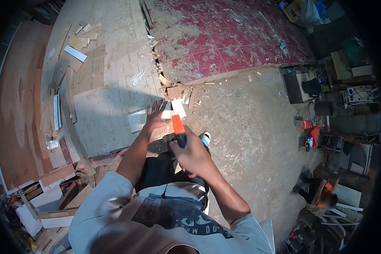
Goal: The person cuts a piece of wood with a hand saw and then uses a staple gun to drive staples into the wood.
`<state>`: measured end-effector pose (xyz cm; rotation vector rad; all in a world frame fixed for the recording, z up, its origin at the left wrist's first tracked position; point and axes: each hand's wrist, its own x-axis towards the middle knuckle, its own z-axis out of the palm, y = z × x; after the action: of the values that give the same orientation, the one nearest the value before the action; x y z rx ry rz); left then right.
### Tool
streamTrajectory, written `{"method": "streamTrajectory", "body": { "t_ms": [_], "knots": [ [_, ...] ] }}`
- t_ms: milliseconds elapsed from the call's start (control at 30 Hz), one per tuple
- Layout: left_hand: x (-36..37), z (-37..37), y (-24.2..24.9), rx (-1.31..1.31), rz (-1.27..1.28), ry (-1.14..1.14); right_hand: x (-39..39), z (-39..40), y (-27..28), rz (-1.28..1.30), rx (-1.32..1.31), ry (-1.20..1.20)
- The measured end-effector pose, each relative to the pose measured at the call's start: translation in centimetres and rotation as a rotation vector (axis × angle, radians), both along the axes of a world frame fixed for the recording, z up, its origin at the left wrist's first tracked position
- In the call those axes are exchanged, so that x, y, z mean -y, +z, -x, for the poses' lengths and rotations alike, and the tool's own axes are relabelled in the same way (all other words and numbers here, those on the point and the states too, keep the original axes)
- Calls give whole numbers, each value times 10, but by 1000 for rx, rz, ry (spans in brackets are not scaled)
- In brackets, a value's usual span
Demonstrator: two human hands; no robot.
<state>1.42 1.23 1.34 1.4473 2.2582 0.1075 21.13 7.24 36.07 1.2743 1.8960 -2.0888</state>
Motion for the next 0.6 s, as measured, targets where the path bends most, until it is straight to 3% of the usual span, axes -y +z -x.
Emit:
{"method": "streamTrajectory", "body": {
  "t_ms": [133, 200, 333, 367, 600],
  "knots": [
    [0, 1, -1, 31, 45, 11, 25, -40, 38, -59, 54, -52],
    [8, -1, -5, 14, 22, -108, 38, -50, 43, -8, 55, -90],
    [8, -7, -4, -7, 43, -83, 51, -45, 55, 132, -22, -135],
    [7, -7, -3, 2, 59, -80, 54, -47, 49, 46, -94, -93],
    [20, -5, 1, 34, 51, -138, 43, -38, 71, 142, -79, -148]
  ]
}}
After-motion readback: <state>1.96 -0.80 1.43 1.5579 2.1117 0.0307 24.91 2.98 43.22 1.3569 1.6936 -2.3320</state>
